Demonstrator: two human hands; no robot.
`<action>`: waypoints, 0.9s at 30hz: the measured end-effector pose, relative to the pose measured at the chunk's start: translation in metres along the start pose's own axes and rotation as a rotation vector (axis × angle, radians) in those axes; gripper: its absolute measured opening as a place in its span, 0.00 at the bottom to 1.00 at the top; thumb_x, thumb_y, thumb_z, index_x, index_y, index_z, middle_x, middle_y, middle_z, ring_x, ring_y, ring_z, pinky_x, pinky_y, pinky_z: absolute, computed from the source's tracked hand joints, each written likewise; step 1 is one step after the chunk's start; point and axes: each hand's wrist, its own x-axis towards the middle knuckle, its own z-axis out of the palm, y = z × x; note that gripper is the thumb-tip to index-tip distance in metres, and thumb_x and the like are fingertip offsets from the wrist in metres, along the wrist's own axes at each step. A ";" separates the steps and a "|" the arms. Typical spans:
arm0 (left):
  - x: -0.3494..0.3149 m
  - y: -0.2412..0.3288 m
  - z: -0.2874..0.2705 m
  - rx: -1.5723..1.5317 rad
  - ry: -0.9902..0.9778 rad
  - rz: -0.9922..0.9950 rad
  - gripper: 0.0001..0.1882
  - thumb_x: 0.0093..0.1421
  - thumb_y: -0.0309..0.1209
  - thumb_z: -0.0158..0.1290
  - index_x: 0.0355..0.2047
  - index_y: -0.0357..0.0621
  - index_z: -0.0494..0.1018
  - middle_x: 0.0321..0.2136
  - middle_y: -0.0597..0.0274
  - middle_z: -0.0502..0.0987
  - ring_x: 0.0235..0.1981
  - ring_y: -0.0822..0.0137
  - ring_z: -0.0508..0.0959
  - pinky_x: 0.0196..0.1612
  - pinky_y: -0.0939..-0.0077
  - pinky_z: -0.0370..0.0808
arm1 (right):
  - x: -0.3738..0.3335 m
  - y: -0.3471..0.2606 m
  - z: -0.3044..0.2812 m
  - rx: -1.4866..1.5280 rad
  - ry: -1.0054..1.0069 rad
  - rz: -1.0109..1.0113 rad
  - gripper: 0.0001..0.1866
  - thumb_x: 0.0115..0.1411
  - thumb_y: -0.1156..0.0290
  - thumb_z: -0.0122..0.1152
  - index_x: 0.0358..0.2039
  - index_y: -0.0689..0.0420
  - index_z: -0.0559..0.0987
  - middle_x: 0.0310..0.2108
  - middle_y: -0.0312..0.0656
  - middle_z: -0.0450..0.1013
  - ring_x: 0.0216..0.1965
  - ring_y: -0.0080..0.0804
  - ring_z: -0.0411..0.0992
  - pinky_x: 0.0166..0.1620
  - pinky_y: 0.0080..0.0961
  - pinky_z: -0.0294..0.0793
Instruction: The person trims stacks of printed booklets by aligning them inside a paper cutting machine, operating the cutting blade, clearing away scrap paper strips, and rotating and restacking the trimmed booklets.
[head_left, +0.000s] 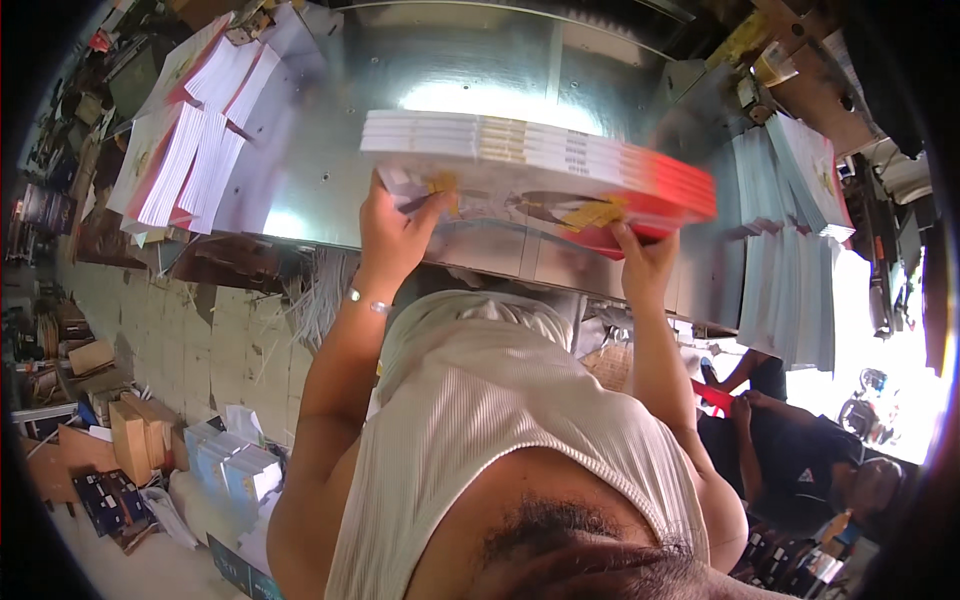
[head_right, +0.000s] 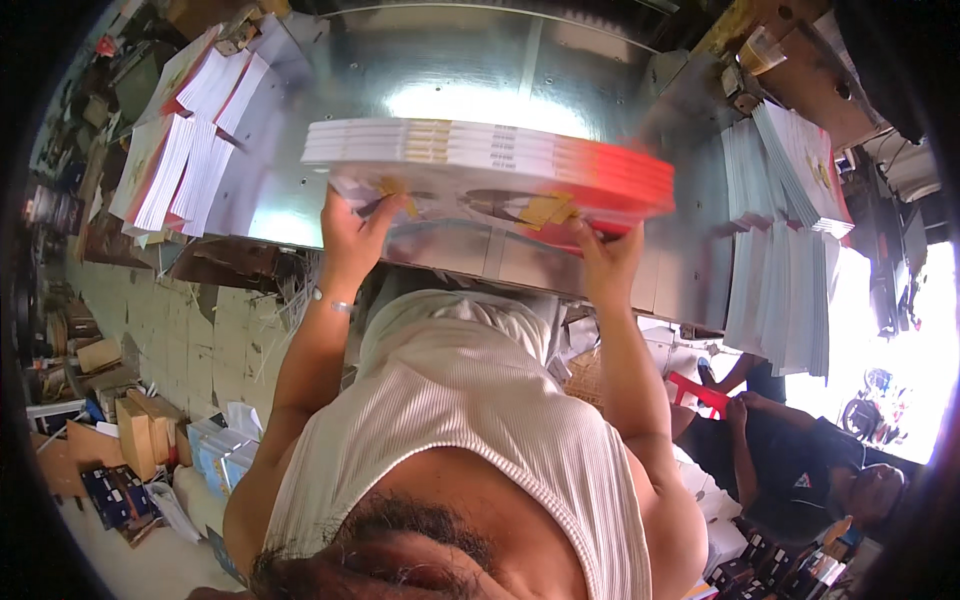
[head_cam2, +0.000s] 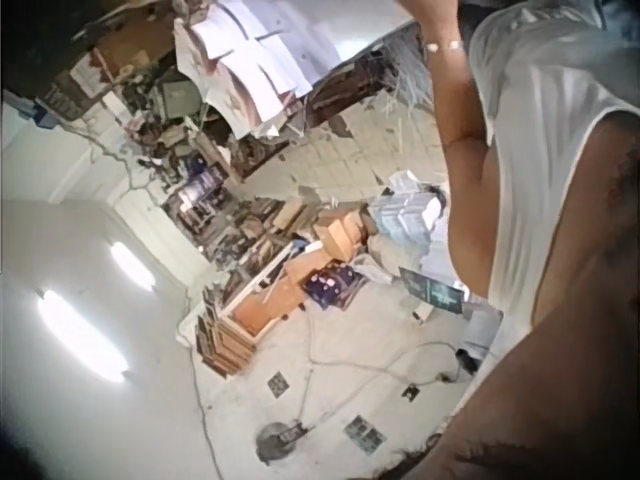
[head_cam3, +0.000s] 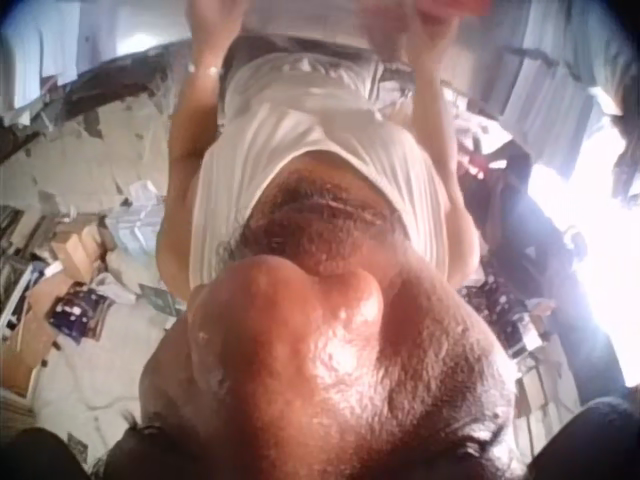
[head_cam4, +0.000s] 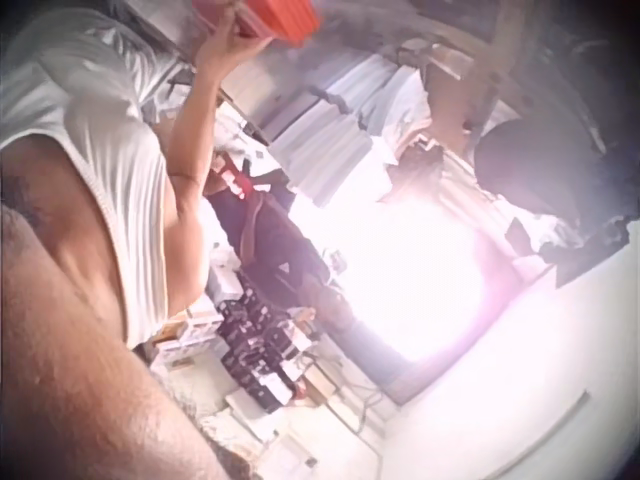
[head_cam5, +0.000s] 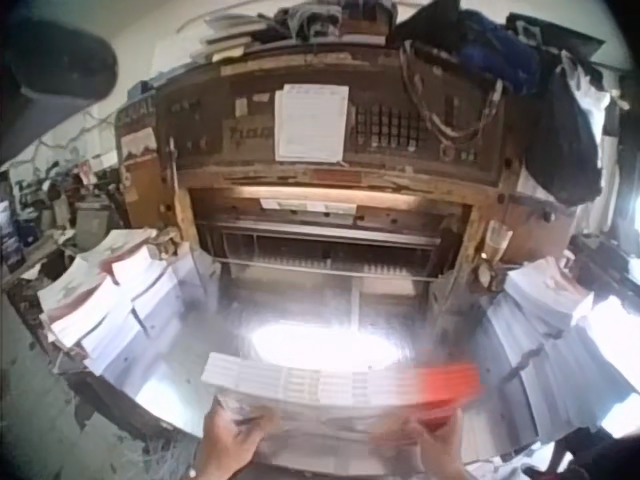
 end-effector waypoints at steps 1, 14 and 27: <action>0.000 -0.002 -0.002 -0.085 0.009 -0.034 0.28 0.57 0.31 0.67 0.52 0.34 0.67 0.40 0.50 0.82 0.40 0.60 0.84 0.42 0.69 0.79 | -0.002 -0.009 0.010 0.125 0.031 -0.048 0.26 0.57 0.78 0.71 0.53 0.62 0.69 0.45 0.41 0.75 0.46 0.29 0.74 0.53 0.30 0.73; -0.016 -0.038 0.000 -0.159 -0.029 -0.137 0.21 0.64 0.28 0.59 0.53 0.33 0.66 0.46 0.54 0.78 0.46 0.66 0.78 0.51 0.73 0.73 | -0.020 -0.001 0.022 0.127 -0.046 0.102 0.24 0.59 0.82 0.66 0.54 0.63 0.69 0.48 0.45 0.74 0.47 0.32 0.74 0.53 0.30 0.73; -0.020 -0.048 -0.015 0.018 -0.015 -0.182 0.08 0.65 0.27 0.56 0.36 0.33 0.71 0.25 0.59 0.72 0.27 0.73 0.69 0.33 0.77 0.70 | -0.029 0.037 -0.026 -0.377 -0.207 0.041 0.19 0.62 0.83 0.56 0.55 0.65 0.70 0.41 0.47 0.76 0.44 0.34 0.76 0.49 0.28 0.73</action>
